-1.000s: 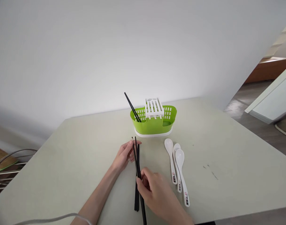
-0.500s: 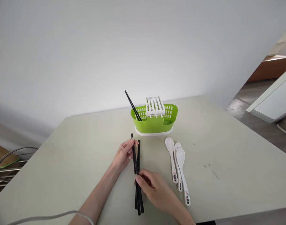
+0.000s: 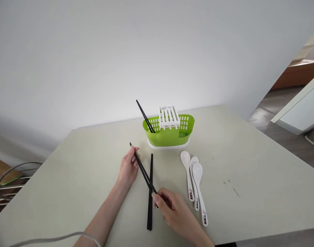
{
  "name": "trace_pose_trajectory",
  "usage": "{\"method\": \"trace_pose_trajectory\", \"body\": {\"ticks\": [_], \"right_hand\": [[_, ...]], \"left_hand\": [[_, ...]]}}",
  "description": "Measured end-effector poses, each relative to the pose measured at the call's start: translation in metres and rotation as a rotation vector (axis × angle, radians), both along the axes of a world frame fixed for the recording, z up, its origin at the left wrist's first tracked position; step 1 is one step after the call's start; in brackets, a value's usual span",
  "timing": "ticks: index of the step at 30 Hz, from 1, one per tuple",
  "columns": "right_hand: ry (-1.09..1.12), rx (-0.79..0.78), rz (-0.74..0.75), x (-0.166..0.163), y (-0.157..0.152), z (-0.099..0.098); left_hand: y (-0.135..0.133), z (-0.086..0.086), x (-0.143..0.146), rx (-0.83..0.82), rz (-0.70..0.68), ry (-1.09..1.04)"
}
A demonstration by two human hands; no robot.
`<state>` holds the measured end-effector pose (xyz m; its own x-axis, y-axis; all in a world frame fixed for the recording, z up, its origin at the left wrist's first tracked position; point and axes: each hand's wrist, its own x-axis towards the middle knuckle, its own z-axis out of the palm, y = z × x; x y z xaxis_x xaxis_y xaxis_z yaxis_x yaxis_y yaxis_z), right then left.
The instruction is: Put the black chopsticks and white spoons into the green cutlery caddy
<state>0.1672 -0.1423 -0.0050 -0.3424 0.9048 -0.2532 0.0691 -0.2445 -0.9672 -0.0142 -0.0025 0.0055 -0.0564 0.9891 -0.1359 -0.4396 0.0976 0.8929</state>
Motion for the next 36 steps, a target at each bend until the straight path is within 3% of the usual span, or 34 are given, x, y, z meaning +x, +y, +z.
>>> {"method": "trace_pose_trajectory", "body": {"ticks": [7, 17, 36], "right_hand": [[0.012, 0.105, -0.151, -0.013, -0.005, -0.007], [0.153, 0.006, -0.322, -0.009, -0.001, -0.005], [0.117, 0.168, -0.326, -0.013, -0.005, -0.018]], "left_hand": [[0.003, 0.000, -0.005, 0.026, 0.070, -0.013], [0.002, 0.002, -0.005, 0.029, 0.093, -0.188], [0.009, 0.008, -0.012, 0.040, 0.066, -0.185]]}}
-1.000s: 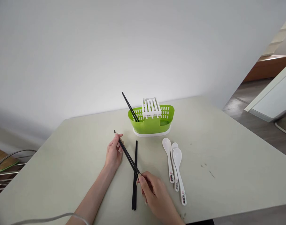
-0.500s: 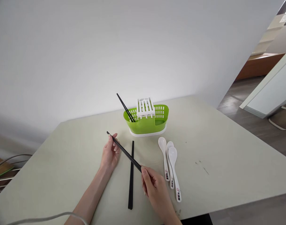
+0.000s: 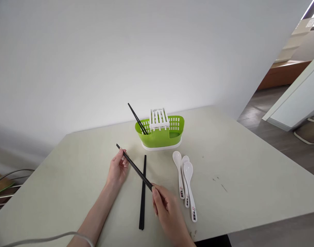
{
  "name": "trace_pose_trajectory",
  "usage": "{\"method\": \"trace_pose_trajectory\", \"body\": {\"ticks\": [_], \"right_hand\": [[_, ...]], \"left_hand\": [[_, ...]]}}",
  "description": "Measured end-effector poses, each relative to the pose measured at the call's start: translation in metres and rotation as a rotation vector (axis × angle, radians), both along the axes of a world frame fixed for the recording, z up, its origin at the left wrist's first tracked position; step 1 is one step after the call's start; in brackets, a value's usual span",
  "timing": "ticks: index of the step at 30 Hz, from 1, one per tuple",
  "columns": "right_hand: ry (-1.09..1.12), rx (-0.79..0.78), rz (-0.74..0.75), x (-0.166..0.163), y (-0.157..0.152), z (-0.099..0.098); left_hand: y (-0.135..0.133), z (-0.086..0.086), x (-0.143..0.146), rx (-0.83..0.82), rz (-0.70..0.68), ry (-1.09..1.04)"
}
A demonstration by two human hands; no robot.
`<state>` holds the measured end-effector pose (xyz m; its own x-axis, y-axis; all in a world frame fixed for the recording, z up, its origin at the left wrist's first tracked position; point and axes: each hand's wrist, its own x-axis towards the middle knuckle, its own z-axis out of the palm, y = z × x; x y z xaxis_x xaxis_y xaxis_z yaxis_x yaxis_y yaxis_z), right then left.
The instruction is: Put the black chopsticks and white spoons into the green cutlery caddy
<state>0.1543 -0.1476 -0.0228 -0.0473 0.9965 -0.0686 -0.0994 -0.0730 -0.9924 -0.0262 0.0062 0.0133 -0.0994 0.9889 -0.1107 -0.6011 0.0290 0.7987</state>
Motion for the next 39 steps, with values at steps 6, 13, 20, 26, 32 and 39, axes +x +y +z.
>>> {"method": "trace_pose_trajectory", "body": {"ticks": [6, 13, 20, 26, 32, 39], "right_hand": [[-0.022, -0.023, -0.008, -0.002, -0.003, -0.007], [-0.047, -0.010, 0.030, -0.004, -0.004, -0.001], [-0.037, 0.006, 0.067, -0.007, -0.002, -0.004], [0.002, 0.030, 0.066, -0.007, 0.000, -0.003], [0.031, 0.082, 0.034, -0.009, 0.002, -0.005], [0.021, 0.118, 0.058, -0.007, 0.003, -0.001]], "left_hand": [[0.011, 0.025, -0.022, 0.064, 0.147, 0.023], [0.042, 0.098, -0.053, 0.295, 0.363, 0.022], [0.068, 0.152, -0.032, 0.463, 0.553, 0.327], [0.089, 0.153, 0.007, 0.561, 0.542, 0.653], [0.106, 0.147, 0.030, 0.558, 0.504, 0.780], [0.114, 0.130, 0.040, 0.467, 0.417, 0.959]]}}
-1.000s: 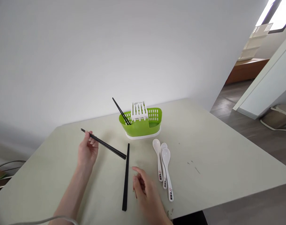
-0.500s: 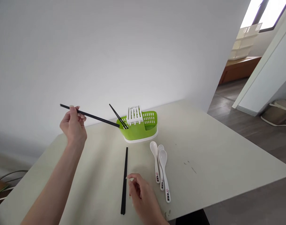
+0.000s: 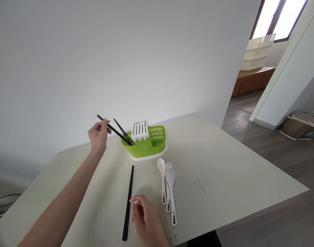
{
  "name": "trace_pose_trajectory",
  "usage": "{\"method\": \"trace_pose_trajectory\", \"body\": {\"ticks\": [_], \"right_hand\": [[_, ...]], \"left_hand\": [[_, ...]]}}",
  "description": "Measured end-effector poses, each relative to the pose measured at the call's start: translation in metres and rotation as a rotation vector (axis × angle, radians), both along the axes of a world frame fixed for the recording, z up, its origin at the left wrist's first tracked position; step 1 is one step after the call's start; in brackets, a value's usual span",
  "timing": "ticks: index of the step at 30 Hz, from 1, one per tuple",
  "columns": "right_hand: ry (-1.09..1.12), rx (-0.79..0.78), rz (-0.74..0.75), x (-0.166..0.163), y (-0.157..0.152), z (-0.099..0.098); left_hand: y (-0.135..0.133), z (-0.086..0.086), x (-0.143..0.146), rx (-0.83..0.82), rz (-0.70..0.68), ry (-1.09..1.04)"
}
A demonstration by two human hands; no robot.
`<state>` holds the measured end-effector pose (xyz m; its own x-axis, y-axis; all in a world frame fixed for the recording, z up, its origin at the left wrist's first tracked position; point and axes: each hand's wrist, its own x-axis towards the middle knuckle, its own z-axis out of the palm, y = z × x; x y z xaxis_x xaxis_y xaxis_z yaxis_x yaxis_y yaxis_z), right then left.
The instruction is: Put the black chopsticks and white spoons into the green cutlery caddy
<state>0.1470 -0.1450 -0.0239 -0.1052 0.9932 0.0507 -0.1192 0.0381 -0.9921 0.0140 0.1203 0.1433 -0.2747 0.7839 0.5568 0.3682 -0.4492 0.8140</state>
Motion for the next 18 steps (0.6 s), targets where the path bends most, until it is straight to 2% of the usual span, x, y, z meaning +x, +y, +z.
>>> {"method": "trace_pose_trajectory", "body": {"ticks": [8, 18], "right_hand": [[-0.044, 0.019, 0.020, 0.003, -0.001, 0.005], [-0.092, 0.020, 0.028, 0.002, -0.002, 0.008]], "left_hand": [[0.012, -0.019, -0.002, -0.140, 0.036, 0.107], [0.018, -0.025, 0.002, -0.226, 0.078, 0.214]]}}
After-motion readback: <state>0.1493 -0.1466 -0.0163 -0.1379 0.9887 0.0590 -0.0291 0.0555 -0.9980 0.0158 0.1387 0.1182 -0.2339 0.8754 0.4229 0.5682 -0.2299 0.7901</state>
